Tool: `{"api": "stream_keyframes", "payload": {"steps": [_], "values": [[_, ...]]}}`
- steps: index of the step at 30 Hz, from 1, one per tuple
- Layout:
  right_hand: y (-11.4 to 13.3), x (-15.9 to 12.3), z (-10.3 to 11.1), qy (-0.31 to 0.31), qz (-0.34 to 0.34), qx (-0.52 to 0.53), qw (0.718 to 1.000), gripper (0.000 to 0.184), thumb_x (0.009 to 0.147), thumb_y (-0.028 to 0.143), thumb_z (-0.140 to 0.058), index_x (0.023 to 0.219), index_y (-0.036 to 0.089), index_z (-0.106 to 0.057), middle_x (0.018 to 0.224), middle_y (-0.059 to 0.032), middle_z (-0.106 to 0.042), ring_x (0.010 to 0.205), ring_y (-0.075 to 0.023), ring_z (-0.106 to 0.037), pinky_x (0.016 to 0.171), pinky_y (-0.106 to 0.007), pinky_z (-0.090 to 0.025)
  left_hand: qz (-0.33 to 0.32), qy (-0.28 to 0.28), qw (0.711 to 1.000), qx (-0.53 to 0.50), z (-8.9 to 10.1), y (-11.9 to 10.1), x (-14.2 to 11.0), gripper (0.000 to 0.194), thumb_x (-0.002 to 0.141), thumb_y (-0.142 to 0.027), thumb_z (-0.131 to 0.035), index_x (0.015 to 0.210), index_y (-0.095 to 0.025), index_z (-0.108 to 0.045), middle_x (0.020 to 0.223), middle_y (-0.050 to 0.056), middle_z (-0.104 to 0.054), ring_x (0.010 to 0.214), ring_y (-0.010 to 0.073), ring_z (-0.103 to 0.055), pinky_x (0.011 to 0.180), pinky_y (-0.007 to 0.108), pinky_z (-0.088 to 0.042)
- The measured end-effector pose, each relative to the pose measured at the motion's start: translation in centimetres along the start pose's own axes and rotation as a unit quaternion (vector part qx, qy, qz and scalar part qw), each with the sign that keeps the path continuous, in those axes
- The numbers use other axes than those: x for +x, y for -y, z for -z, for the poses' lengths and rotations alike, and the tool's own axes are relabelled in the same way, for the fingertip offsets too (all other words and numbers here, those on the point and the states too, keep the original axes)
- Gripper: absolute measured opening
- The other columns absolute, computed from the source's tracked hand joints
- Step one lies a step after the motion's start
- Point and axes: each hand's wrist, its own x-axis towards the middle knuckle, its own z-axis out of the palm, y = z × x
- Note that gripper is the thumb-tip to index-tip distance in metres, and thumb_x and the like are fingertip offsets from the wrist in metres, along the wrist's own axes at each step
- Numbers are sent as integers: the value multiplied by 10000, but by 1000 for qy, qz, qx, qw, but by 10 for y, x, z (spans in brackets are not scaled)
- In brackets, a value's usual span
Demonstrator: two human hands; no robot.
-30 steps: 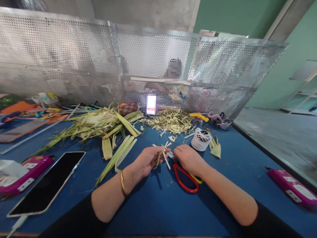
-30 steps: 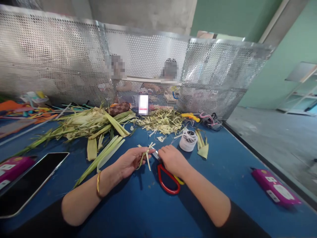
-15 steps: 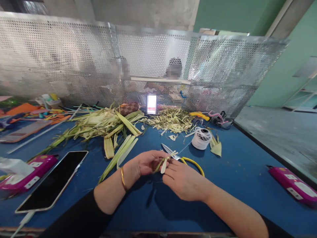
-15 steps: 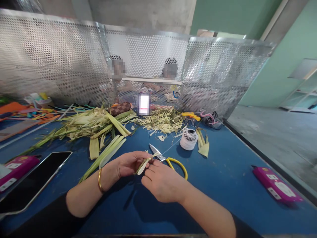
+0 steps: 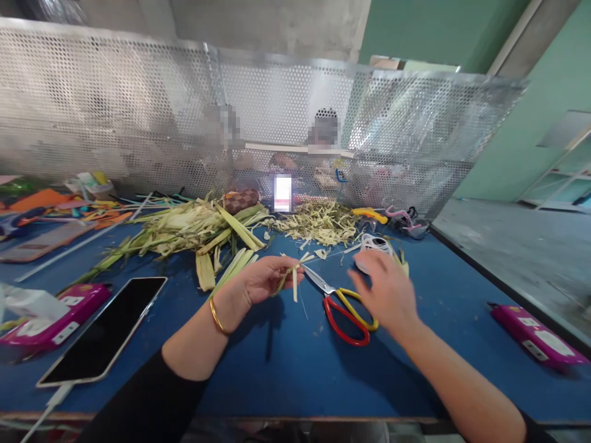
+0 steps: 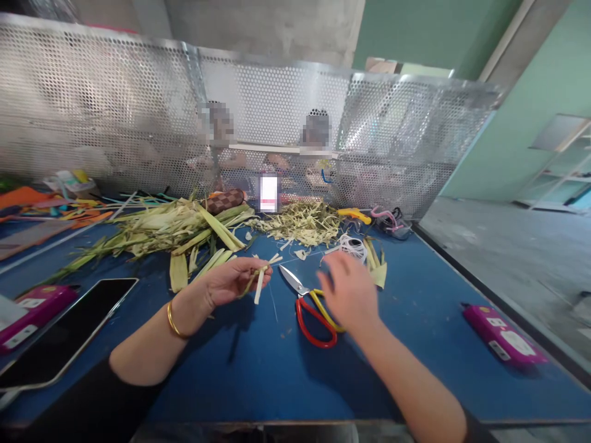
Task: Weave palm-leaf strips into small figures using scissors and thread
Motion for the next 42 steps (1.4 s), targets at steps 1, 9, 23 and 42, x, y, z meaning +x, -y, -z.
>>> {"api": "stream_keyframes", "payload": {"steps": [1,9,23,42], "values": [[-14,8,-1,8,-73,-52,996,333,895,365,-511,1099,110,-580,1106,-199,-587,1008,-298,-554,827,-394,-434,-10,-10,1000,-4,2,-2,1,83,750,-117,-654,667,-110,-649,653,45,-676,574,91,-623,577,149,-518],[-69,44,-16,263,-237,-154,923,615,832,653,-431,1009,91,-607,982,-193,-625,900,-326,-632,668,-372,-467,-37,-69,997,-26,7,-8,2,54,745,-73,-643,707,-110,-634,619,53,-670,550,102,-621,556,176,-539],[-11,-15,5,253,-84,57,962,363,813,418,-547,1071,167,-591,903,-97,-659,777,-231,-633,669,-316,-466,-35,-68,997,-26,10,-9,5,88,769,-101,-642,681,-111,-643,653,68,-676,587,107,-635,602,183,-539],[1,-40,57,407,-503,462,606,512,707,566,-666,1067,214,-574,598,59,-506,376,-66,-413,493,-261,-487,-26,-51,998,-13,5,-6,2,68,752,-108,-645,687,-115,-627,659,54,-678,595,107,-635,621,193,-546]]}}
